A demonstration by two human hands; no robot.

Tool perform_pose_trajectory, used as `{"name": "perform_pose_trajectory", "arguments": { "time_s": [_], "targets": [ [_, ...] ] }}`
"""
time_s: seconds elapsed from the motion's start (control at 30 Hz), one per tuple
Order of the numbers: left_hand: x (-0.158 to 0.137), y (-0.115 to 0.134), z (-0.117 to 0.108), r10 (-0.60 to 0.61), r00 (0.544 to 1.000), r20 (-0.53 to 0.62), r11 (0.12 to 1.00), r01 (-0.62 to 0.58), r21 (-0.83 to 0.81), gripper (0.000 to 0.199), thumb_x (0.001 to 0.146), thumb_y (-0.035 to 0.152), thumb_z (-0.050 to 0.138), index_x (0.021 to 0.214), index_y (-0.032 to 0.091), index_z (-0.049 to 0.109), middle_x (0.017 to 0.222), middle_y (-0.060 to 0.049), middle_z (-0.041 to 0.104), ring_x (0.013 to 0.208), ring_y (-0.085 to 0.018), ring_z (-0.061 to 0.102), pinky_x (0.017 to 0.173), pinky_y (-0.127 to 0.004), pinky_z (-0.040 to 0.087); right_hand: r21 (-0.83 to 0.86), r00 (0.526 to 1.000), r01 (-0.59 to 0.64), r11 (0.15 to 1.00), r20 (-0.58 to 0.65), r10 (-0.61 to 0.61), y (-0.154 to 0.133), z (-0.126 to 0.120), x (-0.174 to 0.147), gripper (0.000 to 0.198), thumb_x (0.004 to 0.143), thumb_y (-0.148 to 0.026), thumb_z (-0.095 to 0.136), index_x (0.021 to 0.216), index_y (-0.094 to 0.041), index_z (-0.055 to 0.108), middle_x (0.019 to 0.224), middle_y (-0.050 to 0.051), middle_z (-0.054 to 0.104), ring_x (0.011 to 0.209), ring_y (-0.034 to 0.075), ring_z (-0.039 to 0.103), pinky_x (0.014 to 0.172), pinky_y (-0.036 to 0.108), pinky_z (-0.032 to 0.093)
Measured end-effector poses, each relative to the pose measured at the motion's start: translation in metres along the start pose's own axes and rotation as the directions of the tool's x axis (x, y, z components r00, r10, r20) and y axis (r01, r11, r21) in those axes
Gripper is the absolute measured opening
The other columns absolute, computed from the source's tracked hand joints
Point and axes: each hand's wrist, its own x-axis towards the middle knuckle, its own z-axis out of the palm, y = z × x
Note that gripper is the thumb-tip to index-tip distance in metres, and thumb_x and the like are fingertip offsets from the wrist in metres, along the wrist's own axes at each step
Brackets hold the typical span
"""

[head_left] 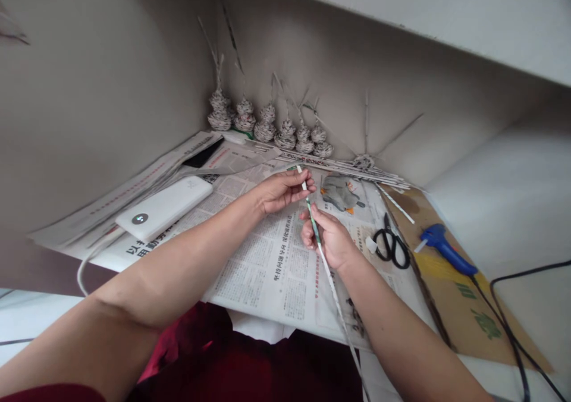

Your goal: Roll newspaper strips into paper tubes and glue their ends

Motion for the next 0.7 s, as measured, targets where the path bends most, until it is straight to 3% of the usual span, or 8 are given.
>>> {"name": "perform_pose_trajectory", "arguments": {
  "time_s": [0.23, 0.43, 0.7],
  "targets": [
    [0.0009, 0.0009, -0.0015, 0.024, 0.999, -0.039, 1.000, -0.024, 0.017, 0.010, 0.084, 0.006, 0.055, 0.081, 0.008, 0.064, 0.072, -0.004, 0.066, 0.066, -0.011, 0.067, 0.060, -0.017, 0.057, -0.275, 0.983, 0.131, 0.953, -0.092, -0.162, 0.0029, 0.0045, -0.0034, 0.037, 0.081, -0.054, 0.055, 0.078, -0.018, 0.060, 0.048, -0.004, 0.053, 0.039, 0.008, 0.047, 0.039, 0.019, 0.032],
    [0.0006, 0.0001, -0.0008, 0.023, 0.998, -0.059, 0.995, -0.017, 0.098, 0.009, 0.083, 0.006, 0.057, 0.082, 0.006, 0.066, 0.075, -0.008, 0.068, 0.069, -0.012, 0.068, 0.065, -0.018, 0.057, -0.296, 0.980, 0.131, 0.946, -0.105, -0.168, 0.0033, 0.0032, -0.0028, 0.038, 0.081, -0.055, 0.055, 0.077, -0.018, 0.059, 0.047, -0.005, 0.051, 0.038, 0.008, 0.046, 0.038, 0.019, 0.031],
    [-0.0016, 0.0035, -0.0019, -0.022, 0.999, 0.033, 0.988, 0.017, 0.152, 0.014, 0.085, 0.012, 0.057, 0.095, 0.009, 0.067, 0.089, -0.010, 0.070, 0.077, -0.017, 0.070, 0.060, -0.021, 0.058, -0.372, 0.967, 0.163, 0.914, -0.125, -0.223, 0.0016, 0.0046, -0.0039, 0.037, 0.081, -0.054, 0.056, 0.075, -0.018, 0.059, 0.046, -0.005, 0.051, 0.037, 0.008, 0.045, 0.037, 0.018, 0.031]
  ]
}}
